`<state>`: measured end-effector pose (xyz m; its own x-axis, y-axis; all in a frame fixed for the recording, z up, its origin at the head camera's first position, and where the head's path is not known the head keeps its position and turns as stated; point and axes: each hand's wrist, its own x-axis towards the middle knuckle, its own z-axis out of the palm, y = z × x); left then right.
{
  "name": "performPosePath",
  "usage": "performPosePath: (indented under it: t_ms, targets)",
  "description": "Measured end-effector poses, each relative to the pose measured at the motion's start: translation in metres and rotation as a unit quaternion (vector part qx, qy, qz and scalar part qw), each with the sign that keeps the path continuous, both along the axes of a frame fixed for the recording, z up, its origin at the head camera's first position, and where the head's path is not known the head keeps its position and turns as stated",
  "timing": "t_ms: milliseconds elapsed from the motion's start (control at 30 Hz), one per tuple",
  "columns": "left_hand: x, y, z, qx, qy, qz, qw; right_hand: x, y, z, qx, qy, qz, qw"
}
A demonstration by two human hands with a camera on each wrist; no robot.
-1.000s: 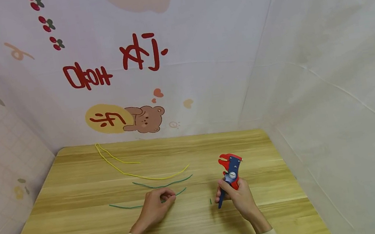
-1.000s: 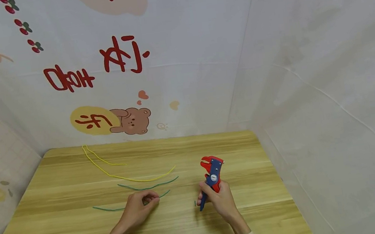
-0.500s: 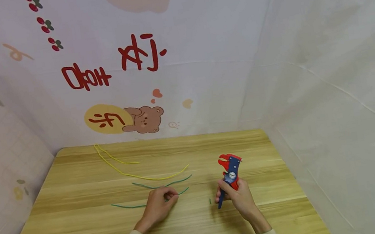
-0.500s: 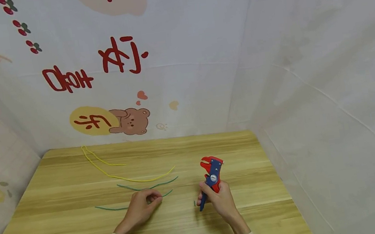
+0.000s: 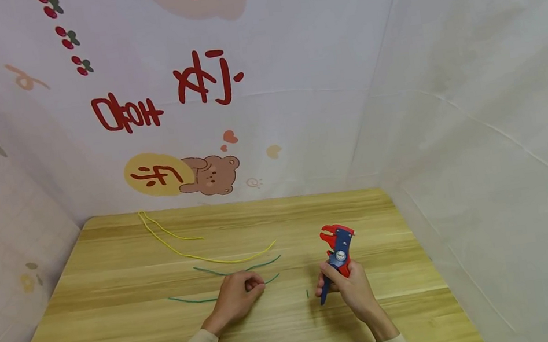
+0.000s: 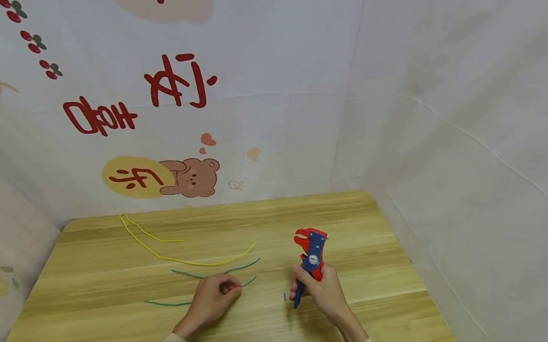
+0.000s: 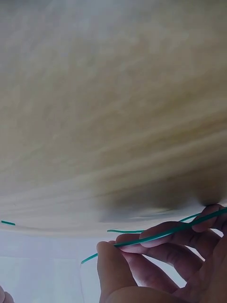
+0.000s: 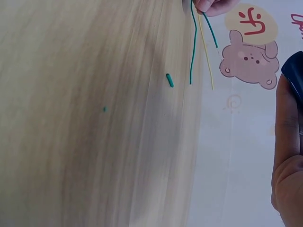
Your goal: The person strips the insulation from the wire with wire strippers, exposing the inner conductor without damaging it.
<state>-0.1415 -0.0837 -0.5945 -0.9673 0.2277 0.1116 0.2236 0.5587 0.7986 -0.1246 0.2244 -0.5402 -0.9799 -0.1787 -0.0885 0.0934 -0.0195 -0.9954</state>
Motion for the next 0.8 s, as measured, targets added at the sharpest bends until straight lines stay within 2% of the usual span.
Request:
performPosePath:
  t_ms: [333,800]
  targets:
    - [-0.0032,0.0052,0.0019,-0.021,0.007,-0.006,0.9997,-0.0004,0.0003,0.0026,0.003,0.003,0.001,1.0000]
    - [-0.0061,0.0074,-0.0022,-0.042,0.013,-0.006,0.9990,-0.0008,0.0005,0.0002,0.005,0.009,0.002,0.9999]
